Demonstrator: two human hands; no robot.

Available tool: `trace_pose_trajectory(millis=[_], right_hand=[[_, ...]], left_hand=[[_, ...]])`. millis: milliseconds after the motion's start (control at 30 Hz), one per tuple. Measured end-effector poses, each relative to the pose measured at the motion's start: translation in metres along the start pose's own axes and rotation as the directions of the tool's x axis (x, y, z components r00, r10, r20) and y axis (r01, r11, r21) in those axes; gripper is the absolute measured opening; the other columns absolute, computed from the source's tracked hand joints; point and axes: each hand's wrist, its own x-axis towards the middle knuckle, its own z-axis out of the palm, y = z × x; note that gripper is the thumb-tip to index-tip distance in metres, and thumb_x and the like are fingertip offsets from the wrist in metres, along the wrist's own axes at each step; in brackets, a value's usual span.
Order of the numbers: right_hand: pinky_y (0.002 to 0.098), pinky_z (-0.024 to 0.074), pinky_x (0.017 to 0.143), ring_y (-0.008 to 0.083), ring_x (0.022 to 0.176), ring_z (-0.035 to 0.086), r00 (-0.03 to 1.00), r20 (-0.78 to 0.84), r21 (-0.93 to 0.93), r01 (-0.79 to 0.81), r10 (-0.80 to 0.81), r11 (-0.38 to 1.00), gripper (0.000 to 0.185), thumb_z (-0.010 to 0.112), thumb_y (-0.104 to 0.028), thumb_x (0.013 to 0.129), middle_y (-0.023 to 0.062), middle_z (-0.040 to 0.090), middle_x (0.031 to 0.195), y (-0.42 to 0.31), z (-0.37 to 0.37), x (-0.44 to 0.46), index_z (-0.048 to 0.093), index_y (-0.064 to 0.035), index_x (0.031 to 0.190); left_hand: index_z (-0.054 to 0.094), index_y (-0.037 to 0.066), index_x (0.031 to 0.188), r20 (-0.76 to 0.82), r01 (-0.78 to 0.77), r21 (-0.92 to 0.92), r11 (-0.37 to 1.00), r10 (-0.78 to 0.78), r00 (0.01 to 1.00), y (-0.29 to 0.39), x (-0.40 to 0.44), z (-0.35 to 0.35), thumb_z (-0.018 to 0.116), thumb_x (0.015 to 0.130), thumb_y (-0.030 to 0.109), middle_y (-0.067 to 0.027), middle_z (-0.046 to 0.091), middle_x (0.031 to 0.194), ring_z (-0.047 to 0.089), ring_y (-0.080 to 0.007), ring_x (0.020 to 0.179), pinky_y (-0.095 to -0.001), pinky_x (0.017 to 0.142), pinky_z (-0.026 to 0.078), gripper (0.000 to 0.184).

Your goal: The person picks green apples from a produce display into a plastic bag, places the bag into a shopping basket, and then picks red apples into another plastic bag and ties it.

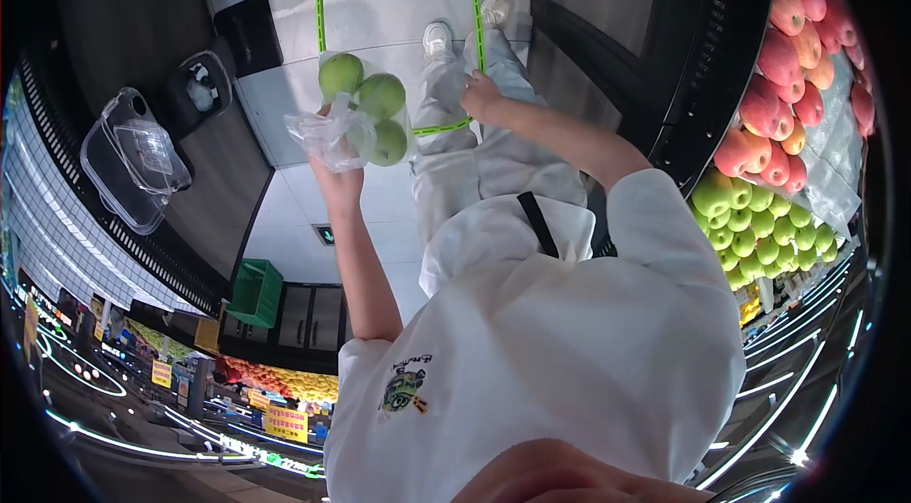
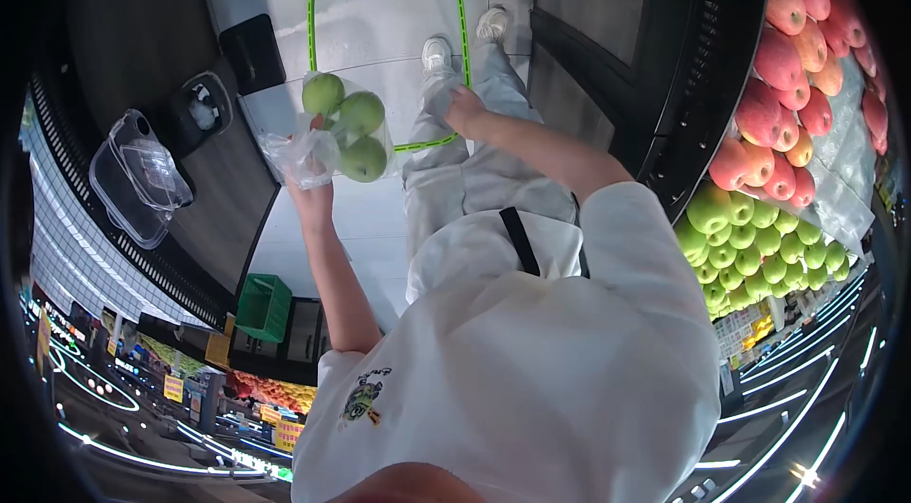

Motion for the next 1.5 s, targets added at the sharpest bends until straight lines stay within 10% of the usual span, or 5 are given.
trace_pose_trajectory(millis=[133,333,633,733,1500], right_hand=[[0.0393,0.0386,0.091,0.0222,0.106,0.058,0.942,-0.319,0.126,0.155,-0.107,0.980,0.007,0.068,-0.020,0.071,0.0018,0.071,0.083,0.031,-0.092,-0.060,0.074,-0.0168,0.071],[0.0385,0.0381,0.091,0.0217,0.105,0.057,0.961,-0.276,0.434,0.121,0.003,0.893,0.016,0.069,-0.020,0.078,0.0041,0.066,0.089,0.079,-0.217,-0.109,0.069,-0.0092,0.090],[0.0431,0.0375,0.098,0.0244,0.103,0.059,0.845,-0.382,0.685,-0.014,0.375,0.729,0.021,0.069,-0.018,0.078,0.0087,0.063,0.096,0.104,-0.274,-0.130,0.063,-0.0055,0.094],[0.0426,0.0365,0.100,0.0250,0.105,0.057,0.891,-0.154,0.742,-0.182,0.427,0.646,0.023,0.071,-0.016,0.075,0.0081,0.061,0.097,0.108,-0.285,-0.134,0.063,-0.0056,0.094],[0.0407,0.0342,0.103,0.0150,0.103,0.060,0.810,0.265,0.839,-0.461,0.524,0.289,0.020,0.065,-0.004,0.063,-0.0002,0.059,0.087,0.113,-0.295,-0.102,0.060,-0.0128,0.080]], left_hand=[[0.063,-0.004,0.121,-0.035,-0.045,-0.080,0.996,0.042,0.998,0.034,0.047,0.012,0.058,0.093,0.016,-0.0125,0.066,0.113,0.061,-0.0194,0.102,-0.0331,0.089,0.048,0.034],[0.060,0.000,0.124,-0.106,-0.005,-0.442,0.897,-0.047,0.993,0.053,0.175,0.059,0.064,0.093,0.017,-0.0068,0.062,0.116,0.057,-0.0148,0.105,-0.0283,0.092,0.044,0.035],[0.070,-0.004,0.097,-0.193,0.071,0.307,0.949,-0.011,0.981,-0.052,0.407,0.211,0.071,0.081,0.022,-0.0237,0.071,0.089,0.070,-0.0405,0.085,-0.0460,0.076,0.054,0.030],[0.070,0.003,0.108,-0.033,0.237,0.410,0.881,-0.245,0.969,-0.076,0.472,0.254,0.077,0.075,0.021,-0.0202,0.072,0.105,0.068,-0.0376,0.101,-0.0439,0.085,0.054,0.038],[0.071,0.006,0.108,0.454,-0.144,0.702,0.697,-0.284,0.844,-0.263,0.649,0.356,0.057,0.084,0.020,-0.0238,0.069,0.110,0.063,-0.0410,0.110,-0.0462,0.097,0.050,0.032]])
